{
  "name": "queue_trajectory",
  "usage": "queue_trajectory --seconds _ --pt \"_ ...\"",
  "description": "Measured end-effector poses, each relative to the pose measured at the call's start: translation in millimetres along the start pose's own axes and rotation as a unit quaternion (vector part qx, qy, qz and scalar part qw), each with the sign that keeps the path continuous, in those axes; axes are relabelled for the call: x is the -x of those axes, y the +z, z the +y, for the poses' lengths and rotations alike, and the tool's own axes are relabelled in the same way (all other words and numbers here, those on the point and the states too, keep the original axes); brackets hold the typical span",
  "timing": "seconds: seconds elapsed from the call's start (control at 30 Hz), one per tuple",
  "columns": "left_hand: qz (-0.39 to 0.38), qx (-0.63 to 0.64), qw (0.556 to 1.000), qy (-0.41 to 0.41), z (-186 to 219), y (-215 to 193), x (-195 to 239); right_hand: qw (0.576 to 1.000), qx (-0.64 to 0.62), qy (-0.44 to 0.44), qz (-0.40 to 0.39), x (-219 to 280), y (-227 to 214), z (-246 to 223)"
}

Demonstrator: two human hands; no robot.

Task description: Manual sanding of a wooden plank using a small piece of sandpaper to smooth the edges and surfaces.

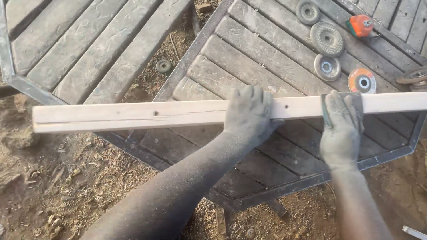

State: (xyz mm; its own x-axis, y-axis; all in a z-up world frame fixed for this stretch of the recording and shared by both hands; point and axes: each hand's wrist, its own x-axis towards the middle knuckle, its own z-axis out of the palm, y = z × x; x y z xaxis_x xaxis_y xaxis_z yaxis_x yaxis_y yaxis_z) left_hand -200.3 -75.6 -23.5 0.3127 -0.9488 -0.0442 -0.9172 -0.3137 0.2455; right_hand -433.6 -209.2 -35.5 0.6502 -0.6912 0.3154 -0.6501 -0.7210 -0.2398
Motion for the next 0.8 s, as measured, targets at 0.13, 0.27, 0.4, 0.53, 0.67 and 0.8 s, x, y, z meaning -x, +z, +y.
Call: queue_trajectory --seconds 0.13,0.27,0.4,0.53,0.67,0.8 --pt "-0.01 0.06 0.998 0.023 -73.0 -29.5 30.0 0.999 0.006 -0.014 -0.034 -0.3 -12.4 7.5" --pt "-0.145 -0.001 0.963 -0.226 -195.3 -94.6 97.6 0.99 0.019 0.014 0.139 -2.7 29.2 -5.3" --pt "-0.059 -0.003 0.943 -0.327 -233.9 -87.8 127.7 0.783 -0.475 0.298 0.268 -23.6 23.9 -221.0" --pt "-0.095 0.02 0.941 -0.324 -232.2 -98.8 131.6 0.994 -0.063 -0.038 0.084 32.0 60.4 -289.7" --pt "-0.134 -0.036 0.973 -0.186 -251.8 -85.3 146.4 0.972 -0.143 -0.179 0.057 -7.8 15.4 -224.8" --pt "-0.102 -0.051 0.979 -0.167 -253.7 -75.2 145.6 0.993 0.054 -0.058 0.085 -7.6 4.5 -100.3"
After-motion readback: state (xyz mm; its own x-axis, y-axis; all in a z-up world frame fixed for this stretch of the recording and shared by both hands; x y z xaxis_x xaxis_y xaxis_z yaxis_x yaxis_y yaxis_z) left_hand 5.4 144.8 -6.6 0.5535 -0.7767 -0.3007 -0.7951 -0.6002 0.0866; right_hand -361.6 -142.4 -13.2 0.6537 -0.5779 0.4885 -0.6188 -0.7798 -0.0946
